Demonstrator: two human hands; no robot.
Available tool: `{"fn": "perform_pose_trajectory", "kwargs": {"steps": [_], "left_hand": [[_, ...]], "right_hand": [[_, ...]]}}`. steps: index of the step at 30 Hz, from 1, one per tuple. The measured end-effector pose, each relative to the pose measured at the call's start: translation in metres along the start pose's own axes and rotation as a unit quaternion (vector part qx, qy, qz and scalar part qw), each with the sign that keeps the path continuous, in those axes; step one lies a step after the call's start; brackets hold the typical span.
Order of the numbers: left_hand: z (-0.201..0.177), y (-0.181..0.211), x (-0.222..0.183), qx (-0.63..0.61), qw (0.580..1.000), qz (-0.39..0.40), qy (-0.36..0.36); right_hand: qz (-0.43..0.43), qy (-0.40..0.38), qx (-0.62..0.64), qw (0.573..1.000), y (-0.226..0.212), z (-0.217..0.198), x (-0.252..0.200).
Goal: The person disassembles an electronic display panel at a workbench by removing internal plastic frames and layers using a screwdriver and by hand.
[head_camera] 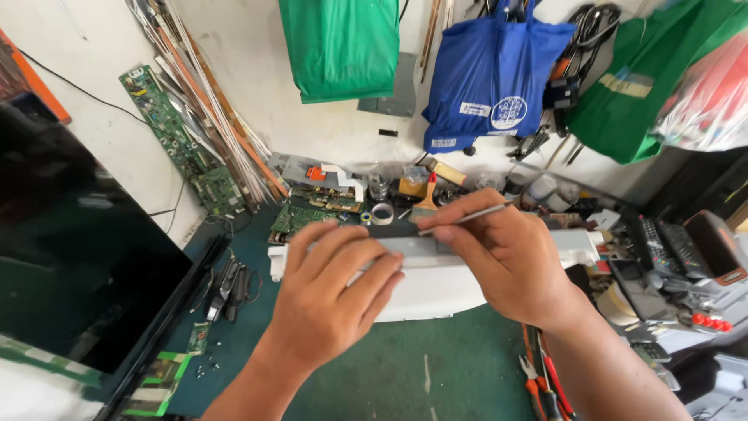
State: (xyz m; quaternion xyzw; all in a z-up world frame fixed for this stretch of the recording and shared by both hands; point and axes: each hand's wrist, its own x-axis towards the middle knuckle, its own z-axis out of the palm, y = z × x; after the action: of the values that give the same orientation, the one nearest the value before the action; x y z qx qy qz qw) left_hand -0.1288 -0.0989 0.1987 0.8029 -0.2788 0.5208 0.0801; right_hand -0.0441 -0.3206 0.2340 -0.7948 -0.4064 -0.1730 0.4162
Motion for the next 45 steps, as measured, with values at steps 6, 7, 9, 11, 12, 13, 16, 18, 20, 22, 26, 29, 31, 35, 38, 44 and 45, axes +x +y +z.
{"fn": "perform_pose_trajectory", "kwargs": {"steps": [6, 7, 9, 11, 12, 13, 16, 18, 20, 22, 26, 29, 31, 35, 38, 44, 45], "left_hand": [[0.002, -0.021, -0.013, -0.094, 0.994, 0.045, 0.041], [0.003, -0.022, -0.015, -0.099, 0.993, 0.046, 0.046], [0.003, -0.025, -0.018, -0.105, 0.993, 0.042, 0.038], [0.003, -0.026, -0.021, -0.101, 0.994, 0.036, 0.03], [0.003, -0.026, -0.023, -0.095, 0.995, 0.028, 0.02], [0.003, -0.028, -0.024, -0.097, 0.995, 0.03, 0.022], [0.004, -0.029, -0.025, -0.083, 0.995, 0.04, 0.028], [0.004, -0.029, -0.024, -0.085, 0.995, 0.031, 0.035], [0.005, -0.028, -0.025, -0.084, 0.996, 0.025, 0.033], [0.006, -0.028, -0.024, -0.083, 0.996, 0.019, 0.03], [0.008, -0.029, -0.021, -0.079, 0.996, 0.022, 0.036], [0.009, -0.029, -0.021, -0.081, 0.996, 0.021, 0.041], [0.009, -0.029, -0.019, -0.085, 0.995, 0.022, 0.043], [0.002, -0.026, -0.017, -0.1, 0.994, 0.029, 0.019], [-0.001, -0.022, -0.019, -0.099, 0.995, 0.031, 0.011], [-0.005, -0.018, -0.018, -0.085, 0.996, 0.034, 0.012], [-0.006, -0.018, -0.018, -0.085, 0.996, 0.035, 0.01]], "right_hand": [[0.023, 0.007, 0.018, 1.0, -0.006, 0.011, 0.004], [0.024, 0.008, 0.013, 1.0, -0.006, 0.011, 0.004], [0.039, -0.002, 0.081, 0.996, -0.003, 0.012, 0.003], [0.037, -0.004, 0.085, 0.996, -0.007, 0.011, 0.005], [0.034, -0.008, 0.092, 0.995, -0.008, 0.011, 0.006], [0.035, -0.006, 0.089, 0.995, -0.009, 0.012, 0.007], [0.006, -0.01, 0.02, 1.0, -0.009, 0.015, 0.005], [-0.019, 0.006, 0.033, 0.999, -0.005, 0.018, 0.002], [-0.03, 0.004, 0.006, 1.0, -0.004, 0.017, 0.001], [-0.043, 0.003, -0.02, 0.999, -0.003, 0.016, 0.0], [-0.158, -0.012, -0.027, 0.987, -0.003, 0.016, -0.002], [-0.176, -0.019, -0.075, 0.981, 0.003, 0.016, 0.001], [-0.174, -0.019, -0.105, 0.979, 0.002, 0.011, 0.01], [0.008, -0.12, 0.071, 0.99, 0.007, 0.002, 0.03], [0.075, -0.183, 0.187, 0.962, 0.012, 0.0, 0.041], [0.056, -0.22, 0.198, 0.953, 0.007, -0.003, 0.041], [0.043, -0.222, 0.192, 0.955, 0.005, -0.003, 0.041]]}}
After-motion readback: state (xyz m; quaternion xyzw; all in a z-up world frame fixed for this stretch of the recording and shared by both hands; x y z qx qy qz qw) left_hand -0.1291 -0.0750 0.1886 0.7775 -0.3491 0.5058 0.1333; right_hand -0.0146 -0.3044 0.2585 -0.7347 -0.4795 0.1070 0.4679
